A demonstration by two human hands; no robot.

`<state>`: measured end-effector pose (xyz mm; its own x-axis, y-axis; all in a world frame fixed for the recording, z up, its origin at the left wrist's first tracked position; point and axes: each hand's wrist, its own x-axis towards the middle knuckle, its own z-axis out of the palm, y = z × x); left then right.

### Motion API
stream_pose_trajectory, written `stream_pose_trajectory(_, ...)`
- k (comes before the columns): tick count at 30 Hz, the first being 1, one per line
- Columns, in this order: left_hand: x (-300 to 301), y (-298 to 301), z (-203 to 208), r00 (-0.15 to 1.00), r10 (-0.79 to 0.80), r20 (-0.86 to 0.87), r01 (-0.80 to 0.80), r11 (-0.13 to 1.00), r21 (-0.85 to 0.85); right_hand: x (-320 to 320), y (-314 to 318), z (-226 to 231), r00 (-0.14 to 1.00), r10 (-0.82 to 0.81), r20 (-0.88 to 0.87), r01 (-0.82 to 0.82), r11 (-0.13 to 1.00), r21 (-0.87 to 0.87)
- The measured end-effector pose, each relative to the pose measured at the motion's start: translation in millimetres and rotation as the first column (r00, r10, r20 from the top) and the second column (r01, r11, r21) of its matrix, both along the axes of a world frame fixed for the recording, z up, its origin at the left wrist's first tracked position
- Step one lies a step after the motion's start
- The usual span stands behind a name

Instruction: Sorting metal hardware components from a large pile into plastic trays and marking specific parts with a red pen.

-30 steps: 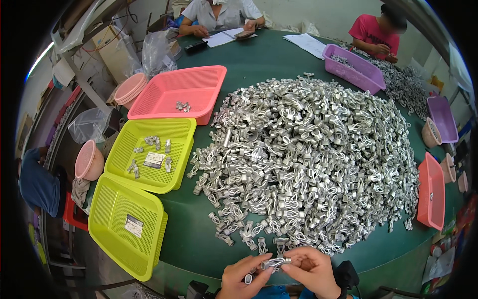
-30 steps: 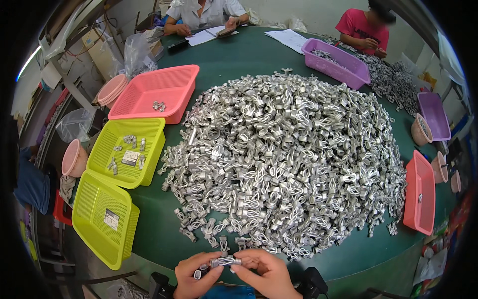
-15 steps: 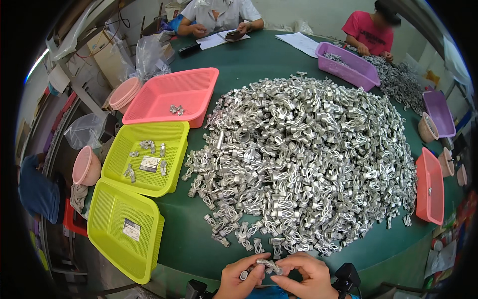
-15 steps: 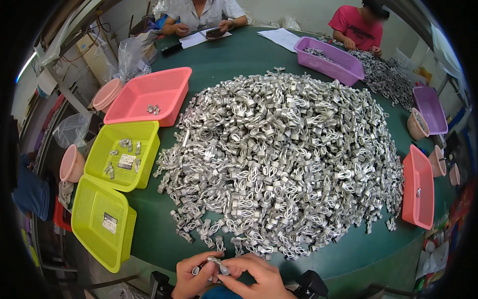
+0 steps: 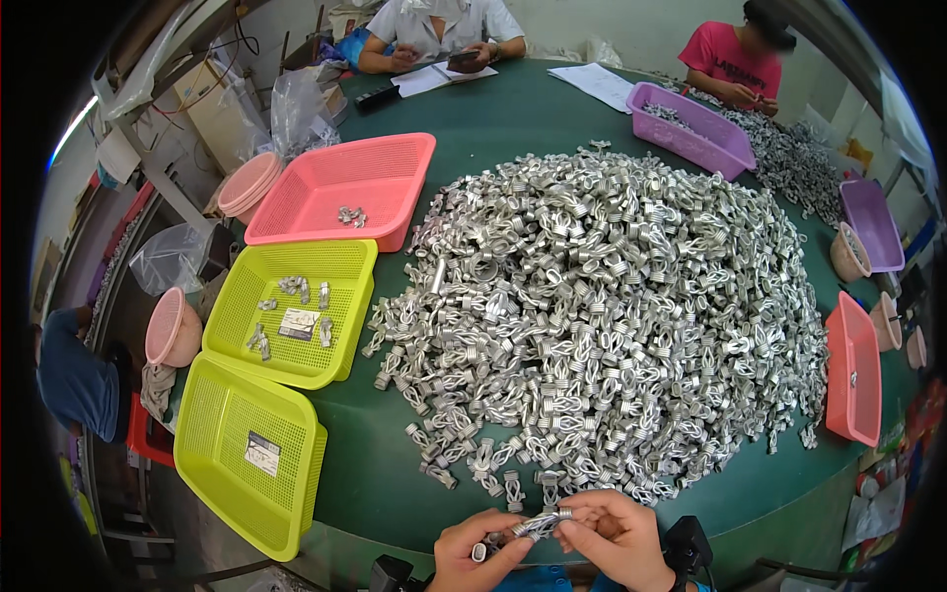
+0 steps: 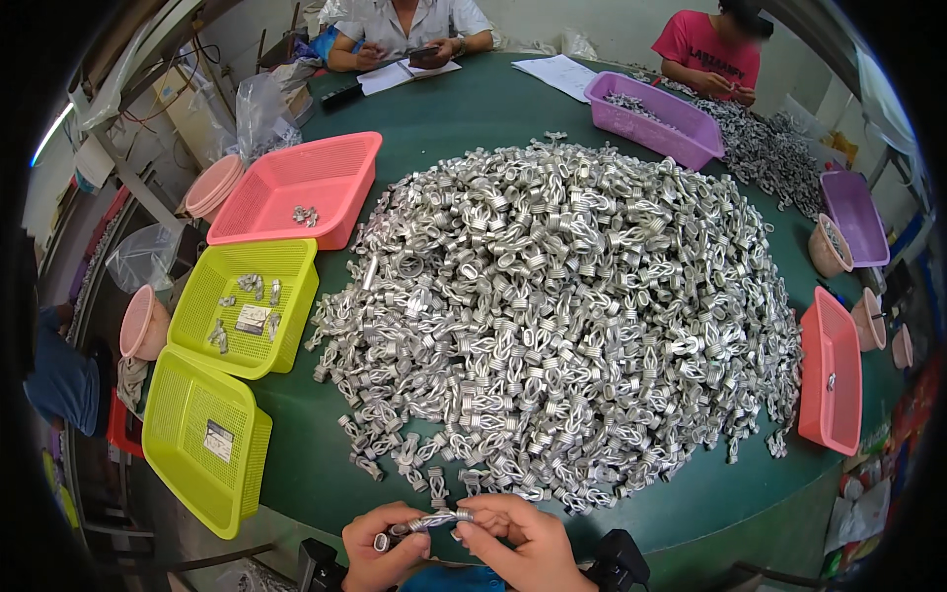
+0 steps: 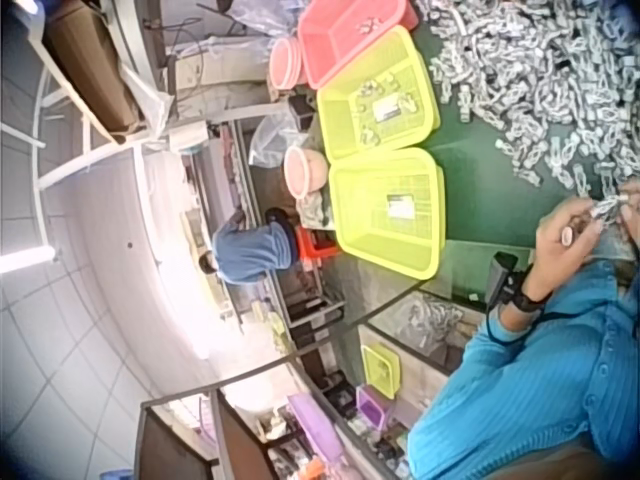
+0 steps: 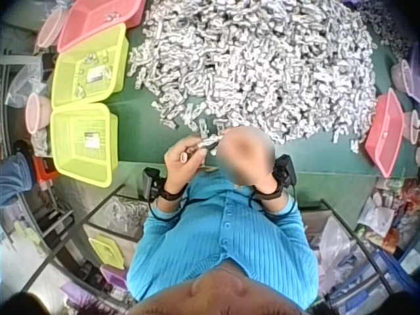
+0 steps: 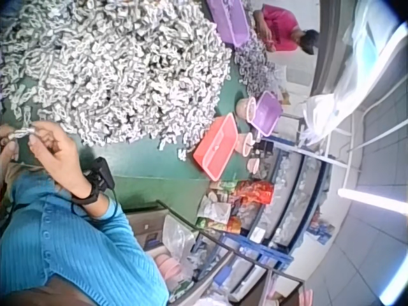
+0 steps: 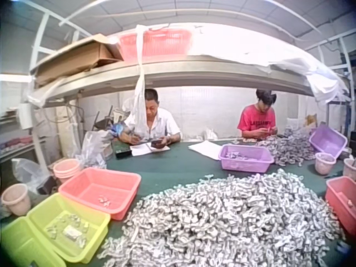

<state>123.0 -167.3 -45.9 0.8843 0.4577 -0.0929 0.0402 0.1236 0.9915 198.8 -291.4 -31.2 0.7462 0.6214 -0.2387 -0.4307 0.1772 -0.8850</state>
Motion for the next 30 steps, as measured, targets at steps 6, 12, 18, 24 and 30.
stream_pose_trajectory(6, 4.2, 3.0, 5.7, 0.996, -0.009, 0.083, -0.003, 0.989, 0.147, 2.8, -1.1, -0.7, 0.998, 0.027, -0.064, -0.024, 0.999, 0.037)
stream_pose_trajectory(12, 5.1, 6.9, 4.3, 0.984, -0.062, 0.166, 0.001, 0.939, 0.345, 2.5, -3.6, -3.1, 0.998, 0.054, 0.032, -0.057, 0.993, 0.107)
stream_pose_trajectory(18, 4.9, 6.5, 3.1, 0.984, -0.073, 0.161, 0.016, 0.944, 0.330, 0.9, -4.8, -6.7, 0.997, 0.063, 0.047, -0.071, 0.976, 0.205)
stream_pose_trajectory(24, 3.4, 5.9, 2.4, 0.986, -0.071, 0.150, 0.025, 0.957, 0.289, 0.9, -5.2, -6.8, 0.996, 0.072, 0.060, -0.081, 0.982, 0.169)
stream_pose_trajectory(30, 2.5, 6.5, 4.1, 0.987, -0.054, 0.148, 0.017, 0.970, 0.244, 0.3, -2.7, -4.5, 0.994, 0.103, 0.020, -0.105, 0.989, 0.106)
